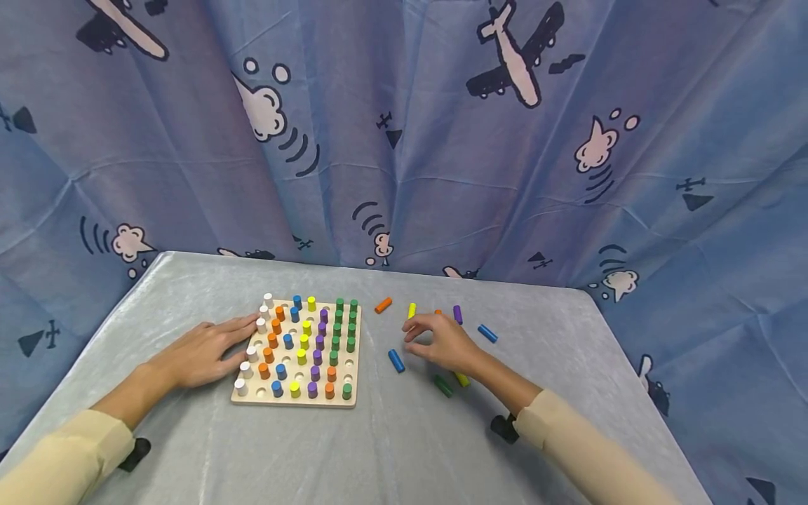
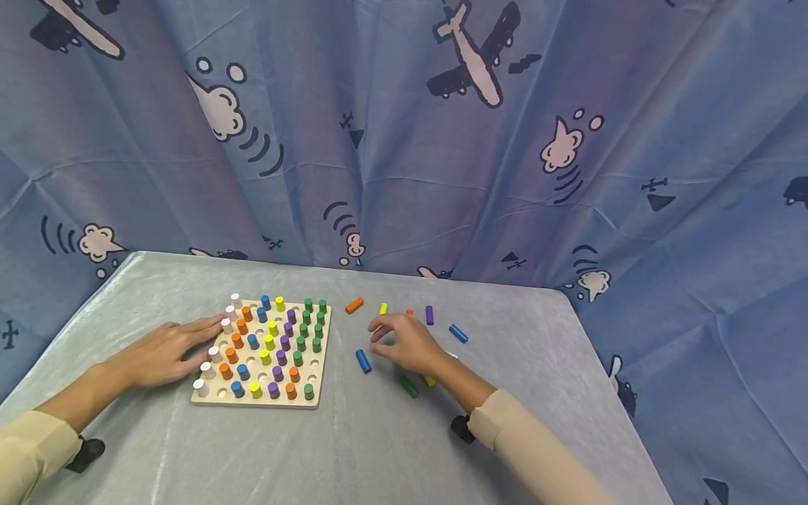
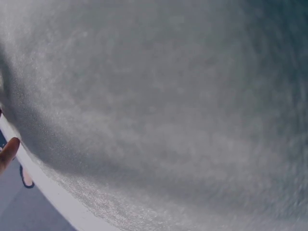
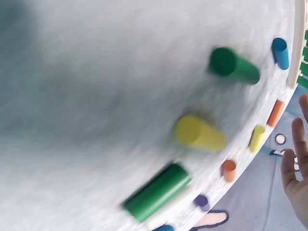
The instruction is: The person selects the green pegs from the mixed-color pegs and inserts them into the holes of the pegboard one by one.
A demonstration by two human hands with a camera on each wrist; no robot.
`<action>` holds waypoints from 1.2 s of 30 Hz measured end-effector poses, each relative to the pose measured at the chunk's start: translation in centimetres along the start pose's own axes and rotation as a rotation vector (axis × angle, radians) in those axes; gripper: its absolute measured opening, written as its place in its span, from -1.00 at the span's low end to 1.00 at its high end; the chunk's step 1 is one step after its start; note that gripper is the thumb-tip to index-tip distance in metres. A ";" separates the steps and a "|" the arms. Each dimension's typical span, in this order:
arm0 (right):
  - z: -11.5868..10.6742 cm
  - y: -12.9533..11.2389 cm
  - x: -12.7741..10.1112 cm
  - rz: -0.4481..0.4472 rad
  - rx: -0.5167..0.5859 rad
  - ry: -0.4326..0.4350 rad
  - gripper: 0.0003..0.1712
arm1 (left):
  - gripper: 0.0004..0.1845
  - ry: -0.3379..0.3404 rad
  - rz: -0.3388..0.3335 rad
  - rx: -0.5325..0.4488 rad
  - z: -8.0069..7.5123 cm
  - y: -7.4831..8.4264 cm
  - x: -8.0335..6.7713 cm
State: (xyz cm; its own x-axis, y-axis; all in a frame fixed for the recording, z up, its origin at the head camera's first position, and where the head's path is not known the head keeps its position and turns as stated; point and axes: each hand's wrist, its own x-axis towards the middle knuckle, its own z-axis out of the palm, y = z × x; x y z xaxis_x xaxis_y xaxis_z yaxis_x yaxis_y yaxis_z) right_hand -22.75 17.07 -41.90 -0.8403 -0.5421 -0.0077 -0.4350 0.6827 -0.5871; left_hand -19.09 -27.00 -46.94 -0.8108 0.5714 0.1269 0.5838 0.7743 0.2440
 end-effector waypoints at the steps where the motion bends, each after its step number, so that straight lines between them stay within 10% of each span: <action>1: -0.2 0.3 -0.3 0.006 -0.002 -0.009 -0.70 | -0.38 0.003 0.002 -0.001 0.0 0.0 0.0; 17: -0.5 3.6 -3.4 -0.018 -0.177 -0.147 -0.72 | -0.38 -0.012 -0.010 0.003 -0.1 0.0 0.0; 36: -0.1 3.2 -3.9 -0.017 -0.108 -0.184 -0.74 | -0.38 -0.004 0.000 0.015 0.1 0.1 0.0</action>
State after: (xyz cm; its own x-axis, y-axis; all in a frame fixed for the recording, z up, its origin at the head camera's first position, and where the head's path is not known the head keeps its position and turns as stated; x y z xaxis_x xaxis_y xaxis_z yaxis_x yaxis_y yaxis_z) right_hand -20.95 21.42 -43.63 -0.7636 -0.6277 -0.1517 -0.4894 0.7158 -0.4982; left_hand -19.06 -26.88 -47.03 -0.8107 0.5724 0.1229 0.5844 0.7784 0.2293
